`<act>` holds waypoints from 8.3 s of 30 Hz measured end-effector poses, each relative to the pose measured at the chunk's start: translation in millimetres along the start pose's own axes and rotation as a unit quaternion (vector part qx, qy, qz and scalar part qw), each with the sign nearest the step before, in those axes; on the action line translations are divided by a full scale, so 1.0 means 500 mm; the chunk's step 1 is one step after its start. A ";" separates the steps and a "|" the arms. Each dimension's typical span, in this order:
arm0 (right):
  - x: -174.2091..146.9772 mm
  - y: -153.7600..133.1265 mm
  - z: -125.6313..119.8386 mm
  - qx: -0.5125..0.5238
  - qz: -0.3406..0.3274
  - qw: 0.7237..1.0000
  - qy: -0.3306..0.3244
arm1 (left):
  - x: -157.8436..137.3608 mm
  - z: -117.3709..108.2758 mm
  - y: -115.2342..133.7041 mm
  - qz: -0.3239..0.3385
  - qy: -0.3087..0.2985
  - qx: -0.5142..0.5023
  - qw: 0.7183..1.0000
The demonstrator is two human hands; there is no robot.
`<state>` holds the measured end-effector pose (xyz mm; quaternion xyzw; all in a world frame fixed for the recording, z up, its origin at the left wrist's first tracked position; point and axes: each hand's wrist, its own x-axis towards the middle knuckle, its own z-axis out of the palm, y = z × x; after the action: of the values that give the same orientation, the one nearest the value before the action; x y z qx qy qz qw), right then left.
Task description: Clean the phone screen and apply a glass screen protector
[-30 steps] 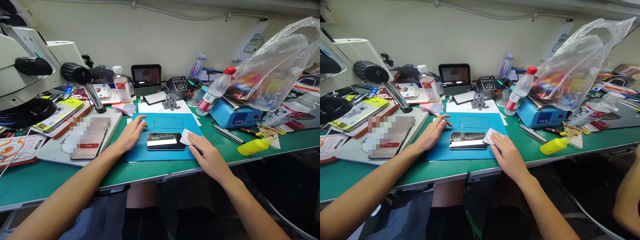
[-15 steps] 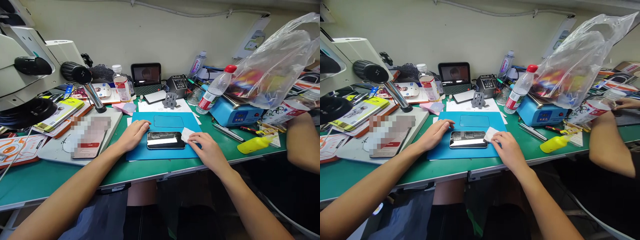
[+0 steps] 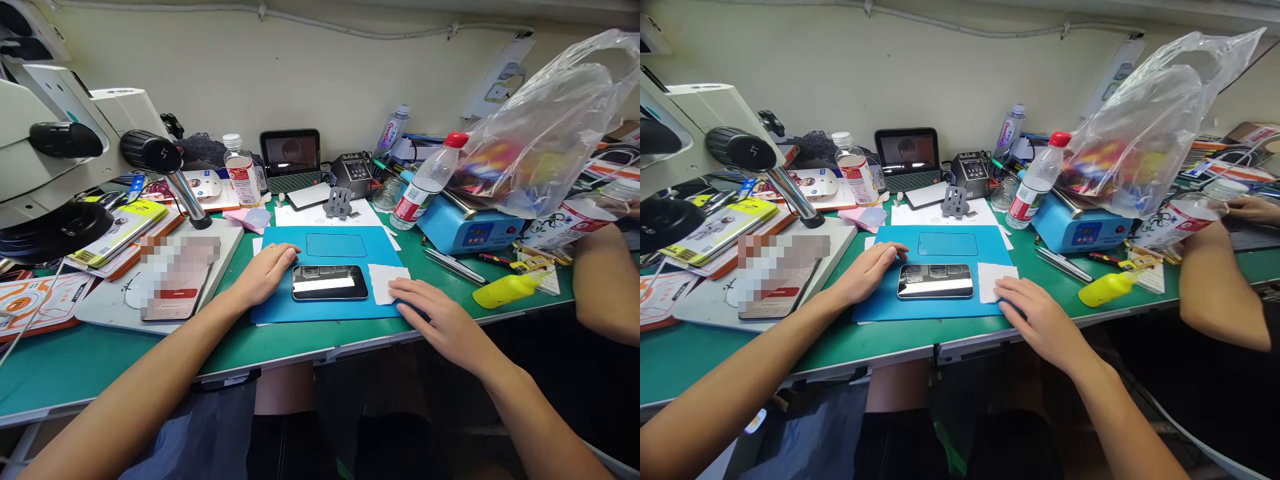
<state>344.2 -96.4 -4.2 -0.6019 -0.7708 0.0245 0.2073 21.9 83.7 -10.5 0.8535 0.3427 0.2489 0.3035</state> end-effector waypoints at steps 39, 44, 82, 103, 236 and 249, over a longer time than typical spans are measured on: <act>0.108 -0.084 0.050 0.064 -0.006 0.994 0.089 | 0.001 -0.014 0.017 0.024 -0.045 -0.001 0.999; 0.111 -0.079 0.065 0.046 -0.015 0.996 0.077 | 0.002 -0.011 0.008 0.034 -0.038 0.001 0.999; 0.108 -0.064 0.082 0.090 -0.028 0.994 0.049 | -0.003 -0.019 0.023 0.112 -0.134 0.067 0.982; 0.106 -0.066 0.082 0.077 -0.052 0.993 0.069 | -0.002 -0.013 0.024 0.114 -0.128 0.057 0.984; 0.098 -0.139 0.087 -0.112 0.020 0.989 -0.097 | -0.006 -0.003 0.026 0.113 -0.107 0.055 0.986; 0.089 -0.148 0.074 -0.096 0.016 0.988 -0.117 | -0.005 -0.003 0.027 0.111 -0.113 0.053 0.986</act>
<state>254.7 -67.2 -3.8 -0.6240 -0.7790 0.0237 0.0568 25.1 74.7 -0.8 0.9237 0.2225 0.1646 0.2648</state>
